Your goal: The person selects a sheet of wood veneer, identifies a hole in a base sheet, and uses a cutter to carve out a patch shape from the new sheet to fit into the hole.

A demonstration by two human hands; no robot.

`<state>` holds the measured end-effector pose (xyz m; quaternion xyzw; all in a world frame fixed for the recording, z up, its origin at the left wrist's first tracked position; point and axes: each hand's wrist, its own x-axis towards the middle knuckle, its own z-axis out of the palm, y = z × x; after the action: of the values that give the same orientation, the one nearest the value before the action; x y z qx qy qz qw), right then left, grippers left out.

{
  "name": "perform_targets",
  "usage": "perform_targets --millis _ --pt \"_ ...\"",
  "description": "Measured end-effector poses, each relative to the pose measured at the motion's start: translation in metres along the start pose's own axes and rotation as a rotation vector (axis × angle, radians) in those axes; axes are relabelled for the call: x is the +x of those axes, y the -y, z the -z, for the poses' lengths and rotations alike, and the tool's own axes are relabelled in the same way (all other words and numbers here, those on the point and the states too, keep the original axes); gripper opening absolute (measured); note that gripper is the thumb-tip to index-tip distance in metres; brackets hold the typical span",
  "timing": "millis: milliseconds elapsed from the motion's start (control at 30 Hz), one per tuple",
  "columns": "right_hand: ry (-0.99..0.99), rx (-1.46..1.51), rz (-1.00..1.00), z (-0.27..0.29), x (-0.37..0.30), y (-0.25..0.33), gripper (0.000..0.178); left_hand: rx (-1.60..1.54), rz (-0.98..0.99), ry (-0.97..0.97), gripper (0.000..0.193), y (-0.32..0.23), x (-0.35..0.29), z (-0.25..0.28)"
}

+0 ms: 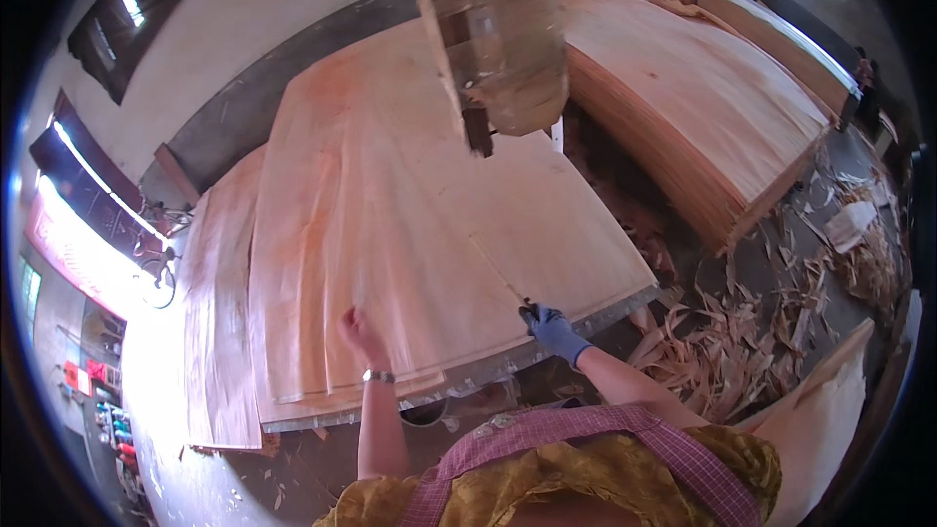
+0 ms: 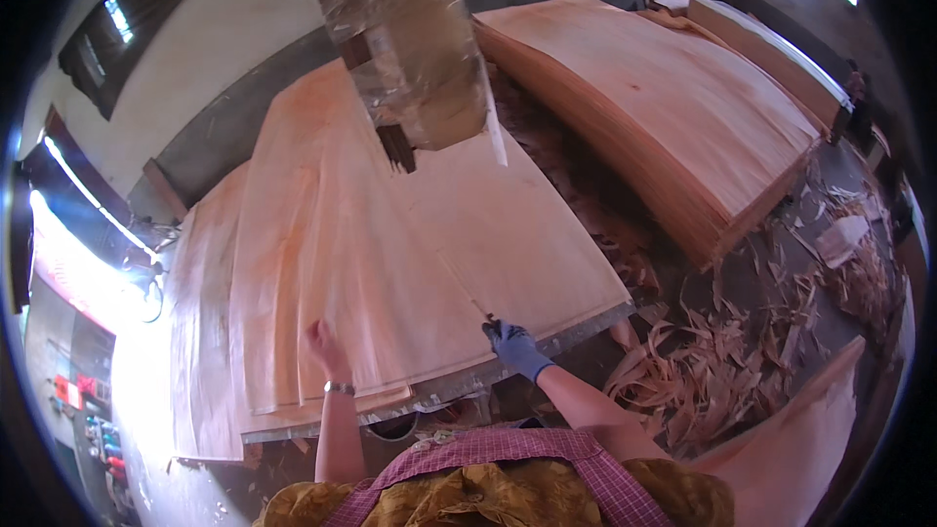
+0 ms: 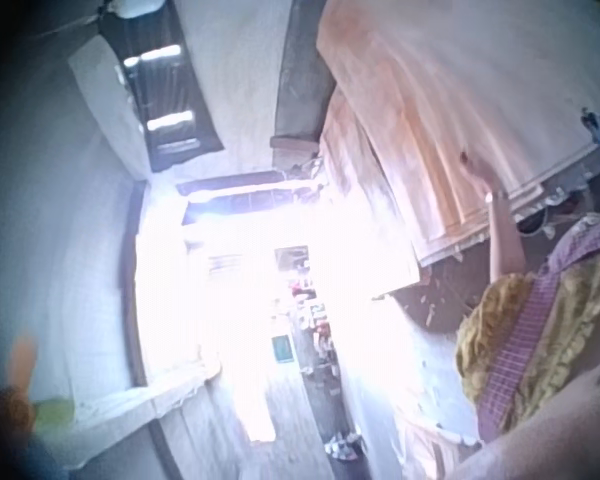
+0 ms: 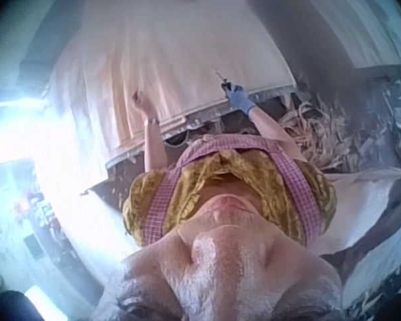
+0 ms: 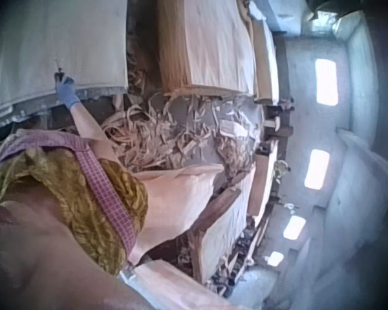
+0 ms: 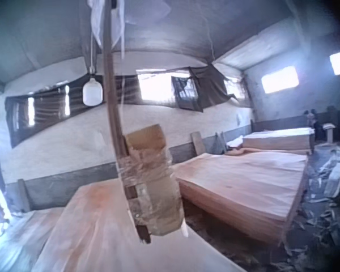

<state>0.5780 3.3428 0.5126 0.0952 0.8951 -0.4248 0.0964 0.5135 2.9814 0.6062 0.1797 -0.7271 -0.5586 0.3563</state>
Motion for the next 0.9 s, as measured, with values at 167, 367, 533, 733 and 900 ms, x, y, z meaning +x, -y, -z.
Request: perform_targets --millis 167,367,533,733,900 --pt "-0.106 -0.159 0.324 0.029 0.003 0.002 0.046 -0.055 -0.382 0.638 0.02 -0.228 -0.066 -0.097" --pt "-0.146 -0.009 0.448 0.138 0.007 -0.017 0.041 -0.654 -0.168 0.542 0.025 -0.338 -0.109 -0.182" --pt "-0.491 0.191 1.009 0.23 0.057 0.05 0.031 -0.308 0.054 0.499 0.041 -0.291 -0.131 -0.181" --pt "-0.479 0.489 1.157 0.321 0.036 0.194 0.021 -0.57 -0.095 0.279 0.048 -0.338 -0.132 -0.175" --pt "-0.375 0.512 1.205 0.327 0.016 0.255 0.021 -0.065 -0.429 0.004 0.028 -0.332 -0.076 -0.182"
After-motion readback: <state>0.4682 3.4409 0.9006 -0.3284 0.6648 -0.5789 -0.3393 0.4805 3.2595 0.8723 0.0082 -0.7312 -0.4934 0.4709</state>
